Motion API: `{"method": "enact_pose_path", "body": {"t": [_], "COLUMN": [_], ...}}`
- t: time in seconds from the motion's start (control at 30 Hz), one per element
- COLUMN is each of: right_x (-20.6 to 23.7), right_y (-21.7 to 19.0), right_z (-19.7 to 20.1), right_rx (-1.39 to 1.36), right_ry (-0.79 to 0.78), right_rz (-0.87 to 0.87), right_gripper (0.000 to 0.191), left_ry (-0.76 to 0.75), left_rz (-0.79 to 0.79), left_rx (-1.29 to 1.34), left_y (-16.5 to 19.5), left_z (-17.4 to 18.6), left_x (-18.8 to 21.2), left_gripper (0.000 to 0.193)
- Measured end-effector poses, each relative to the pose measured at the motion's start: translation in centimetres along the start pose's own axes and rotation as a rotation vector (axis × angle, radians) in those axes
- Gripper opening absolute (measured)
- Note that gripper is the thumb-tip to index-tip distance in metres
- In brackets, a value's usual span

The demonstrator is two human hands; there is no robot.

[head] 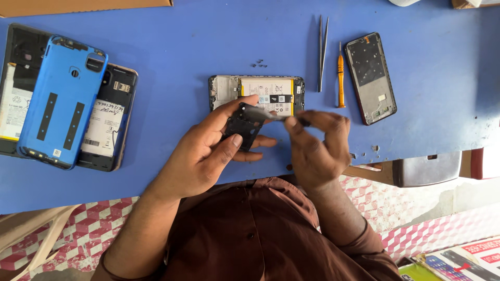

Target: The person uses a screwdriver to remove screws from a disassembled smartphone and then cleans the camera module with a brush. The person handles the phone chassis, battery, and camera module while working on a blue table.

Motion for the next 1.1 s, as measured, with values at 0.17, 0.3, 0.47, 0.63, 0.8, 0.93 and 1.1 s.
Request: {"method": "enact_pose_path", "body": {"t": [0.17, 0.3, 0.47, 0.63, 0.8, 0.93, 1.1], "right_x": [0.0, 0.2, 0.3, 0.6, 0.4, 0.2, 0.5], "right_y": [-0.5, -0.9, 0.0, -0.6, -0.7, -1.7, -1.4], "right_z": [-0.5, -0.7, -0.6, -0.7, -0.4, -0.9, -0.4], "right_rx": [0.01, 0.005, 0.021, 0.019, -0.007, -0.017, 0.006], "right_ry": [-0.036, -0.042, 0.017, -0.06, -0.038, -0.085, -0.045], "right_rz": [0.042, 0.096, 0.038, 0.078, 0.072, 0.171, 0.035], "right_gripper": [0.02, 0.019, 0.021, 0.022, 0.021, 0.023, 0.023], "left_ry": [0.007, 0.024, 0.049, 0.032, 0.038, 0.028, 0.04], "left_rz": [0.0, -0.017, -0.005, -0.029, -0.045, -0.055, -0.046], "left_rx": [-0.051, -0.073, -0.118, -0.128, -0.129, -0.136, -0.187], "left_y": [-0.4, -0.1, -0.1, 0.1, 0.2, 0.6, 0.9], "left_z": [0.3, 0.6, 0.5, 0.4, 0.3, 0.0, -0.1], "left_x": [0.0, -0.1, 0.0, -0.1, 0.0, 0.3, 0.6], "left_gripper": [0.051, 0.049, 0.047, 0.049, 0.049, 0.05, 0.05]}}
Point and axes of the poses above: each hand's wrist, its own x-axis away from the middle knuckle, its own z-axis out of the back of the hand, y = z × x, the point moved 9 cm from there along -x, towards the middle knuckle, and after that the axes turned 6 degrees about -y, right-handed, at the moved point
